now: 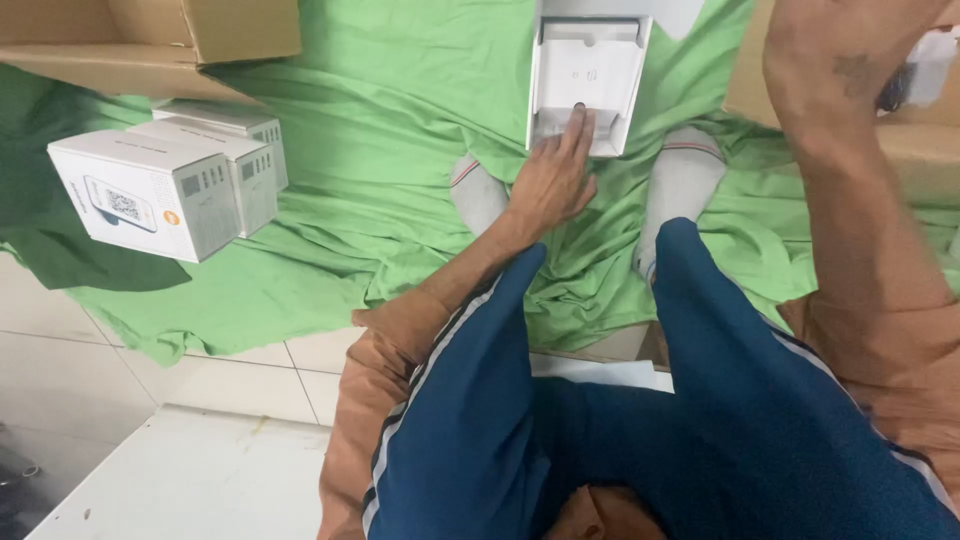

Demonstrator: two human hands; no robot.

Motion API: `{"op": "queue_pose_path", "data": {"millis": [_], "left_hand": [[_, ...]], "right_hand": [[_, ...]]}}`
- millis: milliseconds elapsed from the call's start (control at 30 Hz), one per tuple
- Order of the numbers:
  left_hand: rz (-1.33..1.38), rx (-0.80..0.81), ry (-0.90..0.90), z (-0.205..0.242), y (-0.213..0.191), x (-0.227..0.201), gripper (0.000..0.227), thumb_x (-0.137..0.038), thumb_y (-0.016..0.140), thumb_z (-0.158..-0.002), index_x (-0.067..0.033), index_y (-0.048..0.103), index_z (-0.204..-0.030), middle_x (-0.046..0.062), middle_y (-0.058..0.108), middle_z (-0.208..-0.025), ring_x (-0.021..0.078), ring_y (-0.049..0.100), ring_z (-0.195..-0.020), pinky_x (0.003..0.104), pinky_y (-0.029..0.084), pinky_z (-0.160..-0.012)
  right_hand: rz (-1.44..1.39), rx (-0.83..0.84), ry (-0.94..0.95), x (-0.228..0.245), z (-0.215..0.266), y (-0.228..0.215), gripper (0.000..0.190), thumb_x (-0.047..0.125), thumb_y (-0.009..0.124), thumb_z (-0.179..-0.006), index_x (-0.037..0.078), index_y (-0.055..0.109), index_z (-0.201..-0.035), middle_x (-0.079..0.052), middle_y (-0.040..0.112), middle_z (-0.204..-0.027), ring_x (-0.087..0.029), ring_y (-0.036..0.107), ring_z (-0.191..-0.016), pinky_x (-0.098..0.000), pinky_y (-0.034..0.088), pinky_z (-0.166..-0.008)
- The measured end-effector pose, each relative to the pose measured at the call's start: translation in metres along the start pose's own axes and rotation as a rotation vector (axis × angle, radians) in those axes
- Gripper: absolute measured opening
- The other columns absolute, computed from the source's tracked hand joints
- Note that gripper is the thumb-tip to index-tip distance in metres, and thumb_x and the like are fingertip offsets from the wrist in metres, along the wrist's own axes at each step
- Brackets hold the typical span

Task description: The person unpacks and organizes electronic devices from their white boxes and cardboard shipping boxes while sitting on a cloth on the floor.

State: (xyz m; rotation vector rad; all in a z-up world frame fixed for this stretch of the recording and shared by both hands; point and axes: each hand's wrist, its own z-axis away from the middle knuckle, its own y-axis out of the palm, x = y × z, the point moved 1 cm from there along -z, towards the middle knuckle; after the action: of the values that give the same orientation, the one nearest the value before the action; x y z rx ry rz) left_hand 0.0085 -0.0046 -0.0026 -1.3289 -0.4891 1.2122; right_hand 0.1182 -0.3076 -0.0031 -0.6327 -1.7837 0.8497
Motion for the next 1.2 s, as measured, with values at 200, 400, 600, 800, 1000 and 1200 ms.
{"op": "queue_pose_path", "data": {"millis": [200,400,600,800,1000,1200], "left_hand": [[0.199,-0.085,0.081,0.002,0.011,0.016,0.075,-0.028,0.070,-0.093,0.0079,0.038,-0.150,0.022,0.049,-0.142,0.0353,0.058,-0.118,0.046,0.047,-0.108],[0.070,-0.336,-0.018,-0.036,-0.058,0.042,0.078,-0.021,0.072,-0.085,-0.0023,0.038,-0.152,0.018,0.040,-0.157,0.0390,0.035,-0.147,0.054,0.032,-0.119],[-0.136,-0.300,-0.004,-0.041,-0.015,0.069,0.072,-0.007,0.062,-0.092,-0.0037,0.035,-0.159,0.011,0.042,-0.157,0.0327,0.034,-0.150,0.057,0.021,-0.128],[-0.223,-0.370,-0.014,-0.010,-0.026,0.054,0.066,-0.009,0.067,-0.093,-0.0062,0.045,-0.155,0.012,0.049,-0.145,0.0298,0.044,-0.140,0.056,0.025,-0.128],[0.203,-0.340,0.153,0.014,-0.037,0.045,0.022,-0.027,0.076,-0.100,-0.0094,0.070,-0.112,0.007,0.064,-0.107,0.0249,0.056,-0.111,0.051,0.040,-0.114],[-0.084,-0.289,0.063,-0.067,-0.037,0.054,0.020,-0.022,0.075,-0.082,-0.0087,0.073,-0.096,0.008,0.068,-0.096,0.0296,0.059,-0.101,0.047,0.045,-0.088]], "right_hand": [[-0.285,0.252,0.064,0.147,-0.051,-0.007,0.022,0.007,0.072,-0.106,0.001,0.062,-0.124,-0.019,0.062,-0.116,-0.034,0.061,-0.103,-0.0442,0.050,-0.090],[0.111,0.393,-0.198,0.118,-0.033,0.065,0.077,0.024,0.087,-0.082,-0.007,0.054,-0.145,-0.028,0.052,-0.136,-0.045,0.046,-0.132,-0.0598,0.034,-0.109],[0.478,0.376,-0.280,0.109,-0.026,0.076,0.083,0.026,0.085,-0.081,-0.010,0.051,-0.148,-0.024,0.050,-0.138,-0.040,0.038,-0.143,-0.0617,0.025,-0.121],[0.316,0.388,-0.270,0.126,-0.027,0.047,0.057,0.028,0.084,-0.081,-0.007,0.065,-0.121,-0.023,0.045,-0.157,-0.041,0.033,-0.149,-0.0600,0.026,-0.124],[-0.106,0.541,-0.095,0.125,-0.021,0.044,0.028,0.028,0.073,-0.103,0.003,0.072,-0.114,-0.016,0.070,-0.120,-0.039,0.066,-0.099,-0.0498,0.055,-0.087],[0.284,0.636,-0.187,0.089,-0.050,0.135,0.012,0.020,0.072,-0.094,0.009,0.075,-0.099,-0.017,0.069,-0.098,-0.036,0.071,-0.089,-0.0467,0.057,-0.072]]}}
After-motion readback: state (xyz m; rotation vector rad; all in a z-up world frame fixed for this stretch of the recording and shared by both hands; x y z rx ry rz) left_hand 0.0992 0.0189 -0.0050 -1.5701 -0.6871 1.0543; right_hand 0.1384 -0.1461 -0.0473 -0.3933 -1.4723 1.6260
